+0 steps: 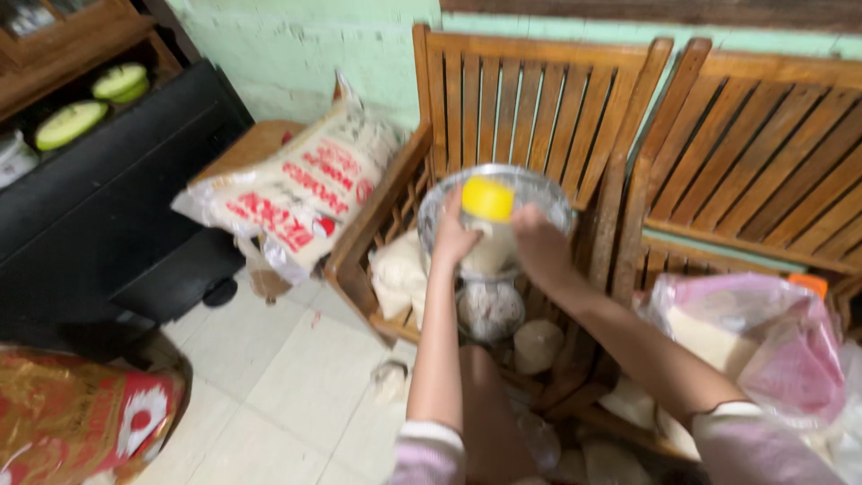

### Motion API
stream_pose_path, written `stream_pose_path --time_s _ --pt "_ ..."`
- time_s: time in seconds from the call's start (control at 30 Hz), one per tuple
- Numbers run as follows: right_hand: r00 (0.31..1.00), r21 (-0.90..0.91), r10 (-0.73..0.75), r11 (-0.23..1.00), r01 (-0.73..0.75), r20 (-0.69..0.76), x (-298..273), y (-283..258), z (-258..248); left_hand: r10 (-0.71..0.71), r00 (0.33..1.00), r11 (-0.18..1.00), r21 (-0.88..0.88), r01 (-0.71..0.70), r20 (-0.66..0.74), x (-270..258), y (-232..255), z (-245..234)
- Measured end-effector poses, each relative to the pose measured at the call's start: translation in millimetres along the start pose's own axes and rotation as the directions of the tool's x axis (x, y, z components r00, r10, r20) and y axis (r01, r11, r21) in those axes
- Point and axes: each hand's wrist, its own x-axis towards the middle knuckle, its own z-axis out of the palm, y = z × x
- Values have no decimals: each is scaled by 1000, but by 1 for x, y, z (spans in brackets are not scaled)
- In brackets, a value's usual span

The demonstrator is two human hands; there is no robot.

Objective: The person scoops dough from a large bag into a yellow scoop, weighs it on a scale, and then places it into a small plastic bag. They tie the bag and place it on a wooden rack. This process is repeated multiple times.

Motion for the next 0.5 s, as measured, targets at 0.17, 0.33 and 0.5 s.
stream_pose_path --time_s 0.17,0.33,0.5 --pt "974 221 177 965 -142 -145 -47 57 -6 0 978 993 116 25 -207 -26 45 -3" --pt "883 431 446 832 -348 -148 -109 106 -31 17 964 1000 2 -17 -264 -98 95 78" --pt "749 571 660 597 -563 48 -171 124 -40 -77 996 994 -70 80 35 -166 128 147"
